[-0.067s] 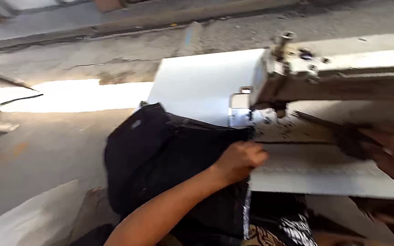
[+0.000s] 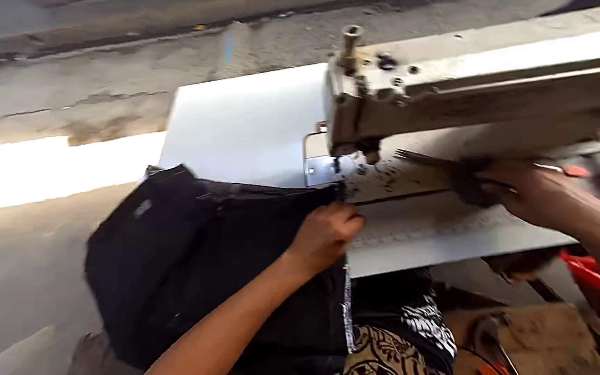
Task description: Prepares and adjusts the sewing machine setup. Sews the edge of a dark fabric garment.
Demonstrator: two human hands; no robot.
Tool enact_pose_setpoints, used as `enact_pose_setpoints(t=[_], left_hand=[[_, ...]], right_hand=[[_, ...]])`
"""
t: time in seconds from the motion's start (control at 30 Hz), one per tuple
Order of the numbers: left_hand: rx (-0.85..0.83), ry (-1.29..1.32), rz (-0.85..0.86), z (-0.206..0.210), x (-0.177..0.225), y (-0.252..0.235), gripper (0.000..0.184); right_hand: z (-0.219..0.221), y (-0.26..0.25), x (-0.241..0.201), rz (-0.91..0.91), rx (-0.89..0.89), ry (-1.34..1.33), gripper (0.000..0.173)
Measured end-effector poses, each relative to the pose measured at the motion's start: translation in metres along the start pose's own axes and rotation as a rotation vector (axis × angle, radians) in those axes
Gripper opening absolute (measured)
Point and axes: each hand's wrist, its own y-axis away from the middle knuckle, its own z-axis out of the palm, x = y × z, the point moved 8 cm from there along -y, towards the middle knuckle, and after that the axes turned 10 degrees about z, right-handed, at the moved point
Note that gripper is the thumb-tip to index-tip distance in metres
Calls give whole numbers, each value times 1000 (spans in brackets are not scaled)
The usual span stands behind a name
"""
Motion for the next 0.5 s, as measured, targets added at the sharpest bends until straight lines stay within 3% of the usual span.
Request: enact_pose_setpoints(t=[0.17,0.27,0.37,0.5], left_hand=[[25,36,24,14,-11,3,20],[55,44,26,14,-9,5,20],[87,44,11,14,-11,5,20],[90,68,15,14,-10,5,20]], right_hand=[[1,-11,6,103,-211,82,41],[2,-10,6,147,-276,64,27],[10,30,-21,167,-295,-260,21],[75,140,-78,249,-391,-1070,27]])
